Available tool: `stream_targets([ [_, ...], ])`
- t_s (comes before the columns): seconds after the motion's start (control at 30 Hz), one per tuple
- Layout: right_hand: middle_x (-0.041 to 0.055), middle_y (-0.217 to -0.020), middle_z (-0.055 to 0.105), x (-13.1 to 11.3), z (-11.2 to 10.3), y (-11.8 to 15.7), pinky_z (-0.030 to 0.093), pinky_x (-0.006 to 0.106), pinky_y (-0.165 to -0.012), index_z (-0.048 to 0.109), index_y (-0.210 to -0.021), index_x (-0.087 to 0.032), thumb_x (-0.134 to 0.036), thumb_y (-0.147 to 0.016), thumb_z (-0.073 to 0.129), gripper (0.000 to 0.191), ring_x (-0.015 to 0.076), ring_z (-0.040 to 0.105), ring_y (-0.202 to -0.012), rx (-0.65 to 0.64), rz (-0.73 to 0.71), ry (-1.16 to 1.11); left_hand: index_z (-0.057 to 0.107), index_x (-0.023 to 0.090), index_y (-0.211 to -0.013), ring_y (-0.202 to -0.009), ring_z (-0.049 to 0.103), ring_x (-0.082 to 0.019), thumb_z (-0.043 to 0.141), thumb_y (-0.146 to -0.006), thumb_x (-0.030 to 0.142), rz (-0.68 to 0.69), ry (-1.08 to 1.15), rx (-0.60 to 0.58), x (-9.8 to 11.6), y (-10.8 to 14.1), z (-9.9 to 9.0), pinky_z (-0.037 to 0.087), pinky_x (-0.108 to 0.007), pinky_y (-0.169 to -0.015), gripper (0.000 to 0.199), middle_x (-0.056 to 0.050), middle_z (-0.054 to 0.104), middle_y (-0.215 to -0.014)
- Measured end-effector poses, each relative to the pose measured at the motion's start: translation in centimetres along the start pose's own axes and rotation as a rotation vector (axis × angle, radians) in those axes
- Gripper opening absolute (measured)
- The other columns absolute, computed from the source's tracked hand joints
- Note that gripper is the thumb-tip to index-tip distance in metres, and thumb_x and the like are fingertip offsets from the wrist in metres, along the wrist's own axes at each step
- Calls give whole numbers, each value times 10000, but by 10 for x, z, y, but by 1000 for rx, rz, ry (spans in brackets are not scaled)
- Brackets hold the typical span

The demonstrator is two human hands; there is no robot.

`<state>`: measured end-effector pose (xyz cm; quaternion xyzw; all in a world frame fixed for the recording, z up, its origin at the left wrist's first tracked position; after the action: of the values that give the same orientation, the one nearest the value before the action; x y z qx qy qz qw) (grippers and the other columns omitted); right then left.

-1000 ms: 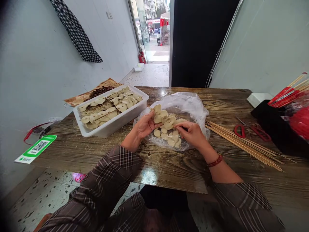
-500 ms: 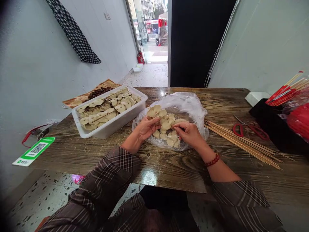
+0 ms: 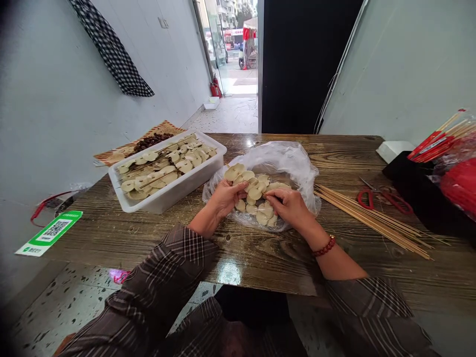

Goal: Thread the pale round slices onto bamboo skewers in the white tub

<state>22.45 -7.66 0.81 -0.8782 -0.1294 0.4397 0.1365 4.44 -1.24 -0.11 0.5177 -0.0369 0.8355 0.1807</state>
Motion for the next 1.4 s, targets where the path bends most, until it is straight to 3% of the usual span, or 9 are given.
stream_targets([
  [0.17, 13, -657, 693, 4, 1, 0, 471, 280, -534, 746, -893, -174, -269, -888, 561, 208, 131, 585, -471, -6, -17, 22, 711, 101, -940, -829, 725, -212, 882, -579, 203, -9, 36, -58, -3, 2, 6, 569, -299, -749, 412, -107, 767, -912],
  [0.47, 2, -676, 690, 4, 2, 1, 495, 282, -552, 742, -908, -185, -286, -906, 559, 209, 118, 587, -446, -31, -7, 17, 713, 104, -908, -802, 726, -208, 870, -599, 209, 23, 45, -2, -5, -2, 0, 559, -281, -698, 362, -100, 768, -893],
  [0.73, 51, -917, 748, 2, -5, 4, 534, 323, -720, 754, -943, -217, -283, -922, 571, 195, 197, 689, -814, 15, -137, 129, 714, 108, -945, -853, 731, -216, 839, -644, 182, 28, 80, 6, 2, 0, 0, 575, -288, -737, 334, -100, 771, -895],
  [0.97, 53, -950, 756, 0, -4, 6, 537, 328, -701, 757, -946, -223, -278, -923, 570, 195, 208, 701, -837, 19, -135, 144, 699, 135, -897, -832, 722, -191, 792, -722, 213, 29, 189, 108, 8, -1, -6, 594, -339, -824, 213, -51, 756, -840],
  [1.4, 51, -916, 756, 7, 1, 7, 547, 333, -707, 758, -944, -221, -296, -924, 572, 202, 208, 699, -822, -4, -137, 123, 705, 145, -941, -810, 705, -174, 828, -685, 294, 83, 199, 59, 5, -2, -7, 585, -328, -813, 320, -41, 747, -858],
])
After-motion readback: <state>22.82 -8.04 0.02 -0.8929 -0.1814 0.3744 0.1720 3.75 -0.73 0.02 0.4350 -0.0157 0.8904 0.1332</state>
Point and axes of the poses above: each hand's wrist, its own y-axis away from the middle knuckle, its own z-axis out of the palm, x = y × z, the point moved 3 cm from there along -y, towards the middle knuckle
